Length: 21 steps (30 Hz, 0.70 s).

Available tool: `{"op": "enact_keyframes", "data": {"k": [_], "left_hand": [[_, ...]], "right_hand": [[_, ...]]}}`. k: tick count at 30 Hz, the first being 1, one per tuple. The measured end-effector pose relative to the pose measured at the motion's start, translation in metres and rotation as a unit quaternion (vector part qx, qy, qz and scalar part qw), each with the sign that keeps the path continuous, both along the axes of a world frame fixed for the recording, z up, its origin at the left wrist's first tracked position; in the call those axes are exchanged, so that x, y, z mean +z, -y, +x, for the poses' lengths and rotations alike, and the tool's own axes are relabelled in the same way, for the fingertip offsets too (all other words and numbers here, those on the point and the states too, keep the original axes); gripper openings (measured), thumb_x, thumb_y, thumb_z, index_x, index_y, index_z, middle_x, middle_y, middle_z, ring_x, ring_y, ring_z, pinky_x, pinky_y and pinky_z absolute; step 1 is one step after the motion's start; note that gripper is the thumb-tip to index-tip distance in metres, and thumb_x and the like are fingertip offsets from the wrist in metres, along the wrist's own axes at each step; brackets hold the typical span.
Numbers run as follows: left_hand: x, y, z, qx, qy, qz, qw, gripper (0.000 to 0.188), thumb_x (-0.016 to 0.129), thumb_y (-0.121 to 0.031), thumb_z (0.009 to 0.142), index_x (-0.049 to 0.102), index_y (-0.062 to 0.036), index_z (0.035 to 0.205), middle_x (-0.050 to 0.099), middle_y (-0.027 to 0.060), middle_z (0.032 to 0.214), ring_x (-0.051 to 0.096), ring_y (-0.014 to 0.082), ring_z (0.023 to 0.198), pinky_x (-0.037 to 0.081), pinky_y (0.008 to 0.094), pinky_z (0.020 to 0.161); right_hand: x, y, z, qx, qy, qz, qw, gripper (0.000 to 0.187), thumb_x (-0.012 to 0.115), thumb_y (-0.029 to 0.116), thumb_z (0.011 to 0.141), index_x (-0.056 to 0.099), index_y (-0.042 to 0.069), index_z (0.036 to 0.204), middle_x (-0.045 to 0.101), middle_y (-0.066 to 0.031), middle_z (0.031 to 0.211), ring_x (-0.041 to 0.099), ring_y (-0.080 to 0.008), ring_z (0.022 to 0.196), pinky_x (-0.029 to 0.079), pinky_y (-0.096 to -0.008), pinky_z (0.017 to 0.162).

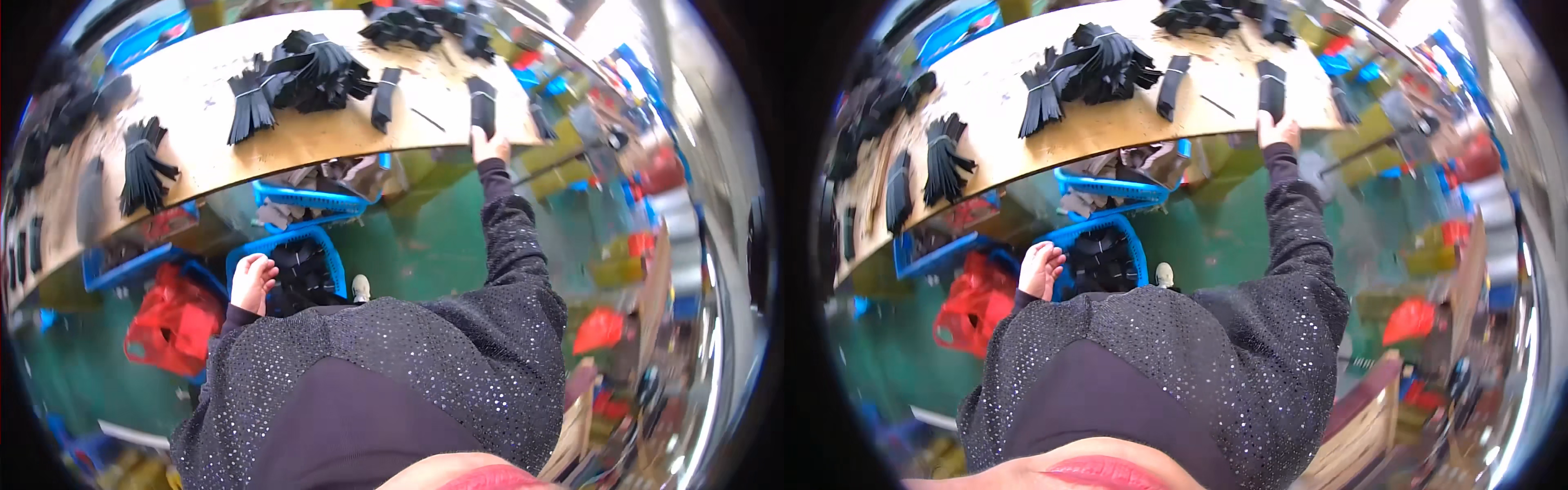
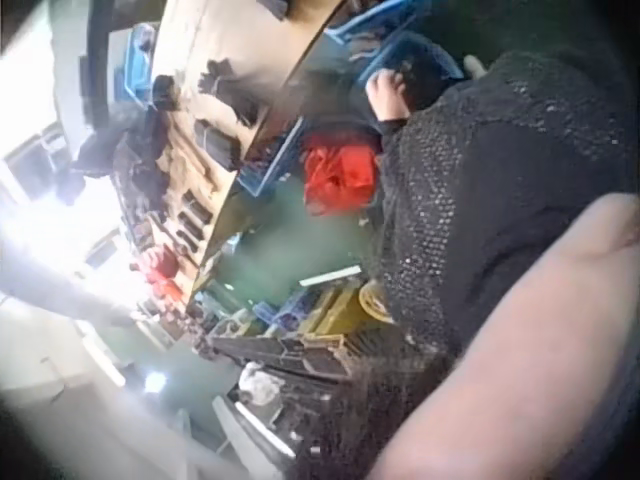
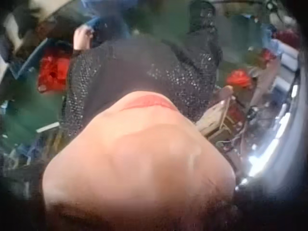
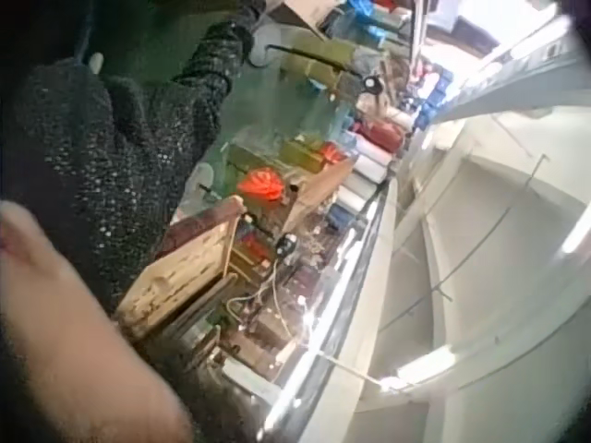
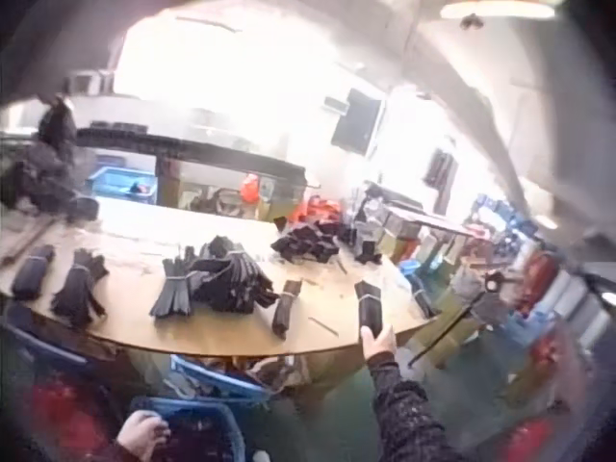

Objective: The person picks up bundles of black straps, fans through the strap edges by hand, and organizes the bundles into rows on the table.

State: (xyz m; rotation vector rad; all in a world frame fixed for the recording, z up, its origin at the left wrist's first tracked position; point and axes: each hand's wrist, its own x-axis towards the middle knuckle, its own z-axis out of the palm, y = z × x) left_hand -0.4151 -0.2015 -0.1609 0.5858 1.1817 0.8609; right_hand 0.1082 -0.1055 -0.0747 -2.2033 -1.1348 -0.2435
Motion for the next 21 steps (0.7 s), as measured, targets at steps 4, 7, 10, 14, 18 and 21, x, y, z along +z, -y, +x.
{"op": "enact_keyframes", "data": {"k": [4, 7, 10, 14, 18, 21], "left_hand": [[0.031, 0.015, 0.059, 0.000, -0.026, 0.013, 1.000, 0.029, 0.060, -0.020, 0.086, 0.048, -0.0086, 0.110, 0.058, 0.0021, 0.093, 0.058, 0.0114, 0.079, 0.044, 0.0229, 0.066], [0.032, 0.018, 0.093, 0.007, -0.082, 0.029, 0.996, 0.031, 0.060, -0.019, 0.086, 0.047, -0.0066, 0.110, 0.056, 0.0017, 0.094, 0.058, 0.0102, 0.079, 0.044, 0.0227, 0.066], [0.044, 0.016, 0.115, 0.019, -0.089, 0.008, 0.996, 0.033, 0.060, -0.018, 0.086, 0.045, -0.0063, 0.113, 0.055, 0.0021, 0.095, 0.057, 0.0104, 0.081, 0.043, 0.0233, 0.067], [0.042, 0.024, 0.118, 0.074, -0.103, 0.029, 0.991, 0.035, 0.060, -0.018, 0.086, 0.044, -0.0062, 0.114, 0.055, 0.0023, 0.095, 0.056, 0.0107, 0.081, 0.042, 0.0237, 0.068], [0.042, 0.028, 0.123, 0.110, -0.102, 0.031, 0.988, 0.038, 0.060, -0.018, 0.085, 0.042, -0.0040, 0.115, 0.055, 0.0036, 0.095, 0.056, 0.0114, 0.081, 0.042, 0.0238, 0.067], [0.051, 0.030, 0.122, 0.099, -0.092, 0.077, 0.988, 0.038, 0.060, -0.018, 0.085, 0.042, -0.0037, 0.115, 0.055, 0.0038, 0.095, 0.056, 0.0116, 0.081, 0.042, 0.0238, 0.067]], "right_hand": [[-0.013, -0.066, 0.089, 0.032, 0.034, 0.005, 0.999, 0.077, 0.063, 0.047, 0.073, 0.040, -0.003, 0.126, 0.049, -0.0282, 0.121, 0.049, -0.0380, 0.111, 0.039, -0.0423, 0.095], [-0.027, -0.089, 0.100, -0.034, 0.034, -0.168, 0.985, 0.074, 0.061, 0.045, 0.073, 0.039, -0.003, 0.125, 0.048, -0.0274, 0.121, 0.048, -0.0384, 0.112, 0.040, -0.0428, 0.095], [-0.025, -0.090, 0.107, -0.003, 0.037, -0.178, 0.983, 0.080, 0.061, 0.051, 0.072, 0.038, -0.002, 0.127, 0.049, -0.0262, 0.120, 0.048, -0.0387, 0.112, 0.039, -0.0446, 0.095], [0.016, -0.077, 0.045, -0.041, 0.180, -0.090, 0.979, 0.095, 0.061, 0.064, 0.068, 0.036, -0.005, 0.127, 0.051, -0.0258, 0.116, 0.048, -0.0399, 0.109, 0.036, -0.0464, 0.094], [0.033, -0.107, -0.048, 0.338, -0.044, -0.008, 0.940, 0.081, 0.071, 0.045, 0.069, 0.040, -0.010, 0.119, 0.055, -0.0241, 0.108, 0.051, -0.0348, 0.103, 0.039, -0.0418, 0.091], [-0.001, -0.154, -0.111, 0.270, -0.053, -0.153, 0.949, 0.101, 0.064, 0.058, 0.067, 0.024, -0.003, 0.135, 0.033, -0.0301, 0.133, 0.040, -0.0384, 0.121, 0.033, -0.0397, 0.101]]}}
